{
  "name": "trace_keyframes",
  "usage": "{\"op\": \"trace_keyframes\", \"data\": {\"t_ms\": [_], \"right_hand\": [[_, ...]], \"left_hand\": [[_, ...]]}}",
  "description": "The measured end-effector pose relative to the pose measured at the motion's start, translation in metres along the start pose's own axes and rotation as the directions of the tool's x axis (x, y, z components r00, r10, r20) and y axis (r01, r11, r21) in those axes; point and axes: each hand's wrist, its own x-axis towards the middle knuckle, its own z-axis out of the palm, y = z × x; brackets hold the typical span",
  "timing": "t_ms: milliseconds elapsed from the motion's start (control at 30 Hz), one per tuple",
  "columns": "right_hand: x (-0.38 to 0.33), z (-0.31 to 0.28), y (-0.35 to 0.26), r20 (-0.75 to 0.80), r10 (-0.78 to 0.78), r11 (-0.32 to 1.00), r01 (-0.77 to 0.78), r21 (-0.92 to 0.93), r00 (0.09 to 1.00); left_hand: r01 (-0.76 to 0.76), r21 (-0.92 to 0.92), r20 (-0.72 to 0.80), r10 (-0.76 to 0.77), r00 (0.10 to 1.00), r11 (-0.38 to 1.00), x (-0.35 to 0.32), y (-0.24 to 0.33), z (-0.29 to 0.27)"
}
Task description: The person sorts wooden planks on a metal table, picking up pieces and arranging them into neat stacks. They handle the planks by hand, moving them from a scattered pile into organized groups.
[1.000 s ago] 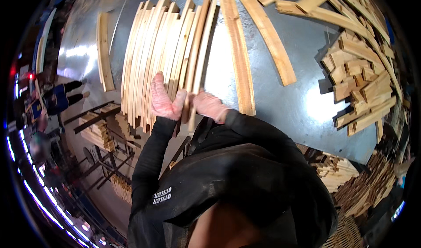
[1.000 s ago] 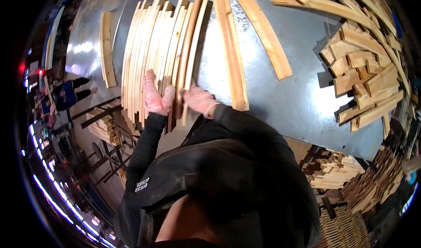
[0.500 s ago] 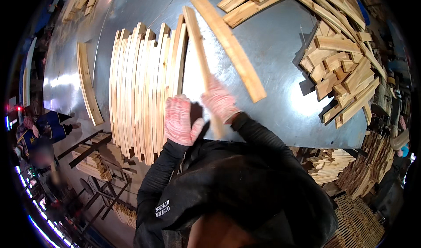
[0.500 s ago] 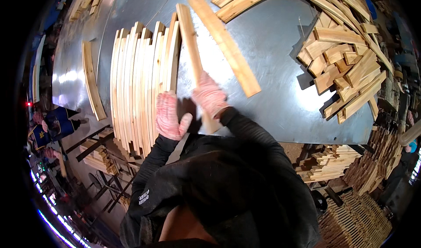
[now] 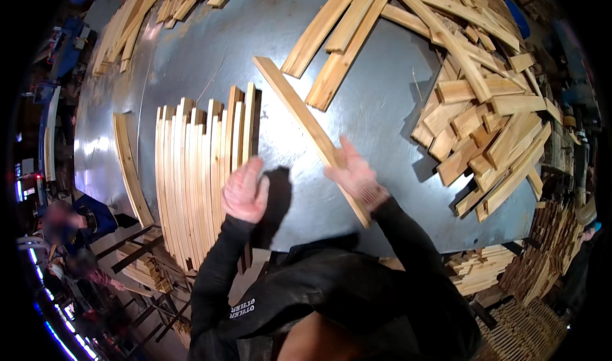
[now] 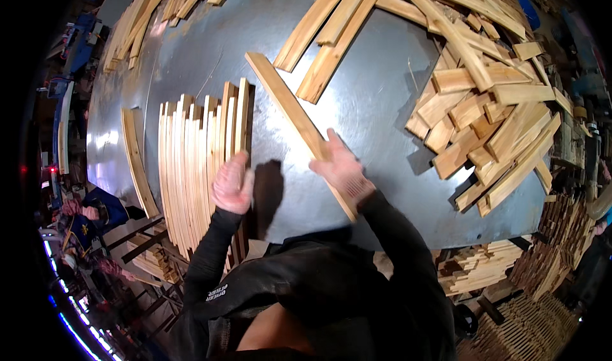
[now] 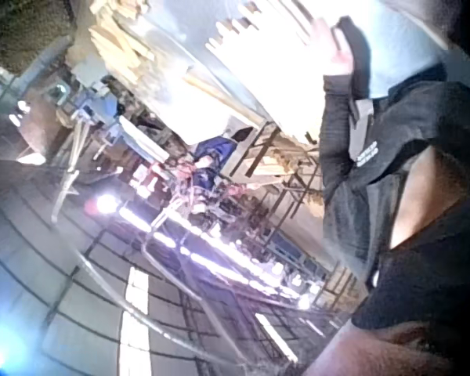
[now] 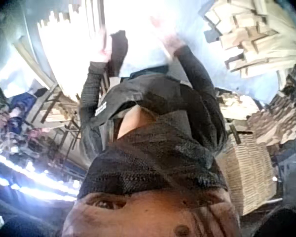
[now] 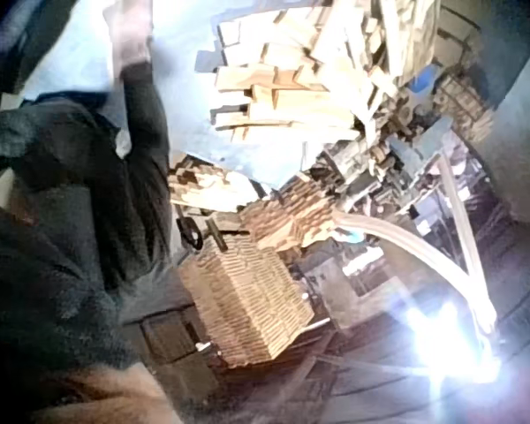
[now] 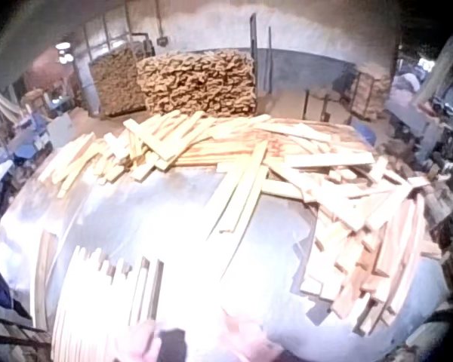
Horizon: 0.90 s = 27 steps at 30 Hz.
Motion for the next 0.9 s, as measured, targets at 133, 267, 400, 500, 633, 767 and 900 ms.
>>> {"op": "trace_keyframes", "data": {"t_ms": [133,267,400,500,633,767,900], "right_hand": [[-0.03,-0.068,0.015,-0.06,-0.132,0.897,0.145,0.418,0.989],[0.018,-0.177,-0.02,-0.511,-0.465,0.792,0.082,-0.604,0.723],[0.11,-0.284,-0.054,-0.675,-0.374,0.486,-0.486,-0.726,0.635],[0.147,-0.339,-0.003,-0.745,-0.162,0.534,-0.577,-0.618,0.647],[0.146,-0.323,-0.019,-0.713,-0.042,0.574,-0.567,-0.591,0.7],[0.12,-0.321,-0.01,-0.609,-0.002,0.683,-0.443,-0.58,0.793],[0.098,-0.315,0.013,-0.42,0.007,0.956,-0.13,-0.264,0.907]], "left_hand": [[0.143,-0.268,-0.138,-0.184,0.973,0.953,0.149,-0.012,0.089],[0.192,-0.051,0.188,-0.18,0.966,0.98,0.303,0.042,0.165],[0.297,0.357,0.37,-0.427,0.825,0.885,0.362,0.061,0.23],[0.252,0.26,0.472,-0.351,0.809,0.932,0.386,0.065,0.239],[0.178,0.307,0.477,-0.313,0.822,0.935,0.391,0.008,0.236],[0.525,-0.531,0.576,-0.171,0.799,0.665,0.364,-0.074,0.201],[0.231,-0.042,0.53,-0.174,0.83,0.972,0.338,-0.142,0.202]]}}
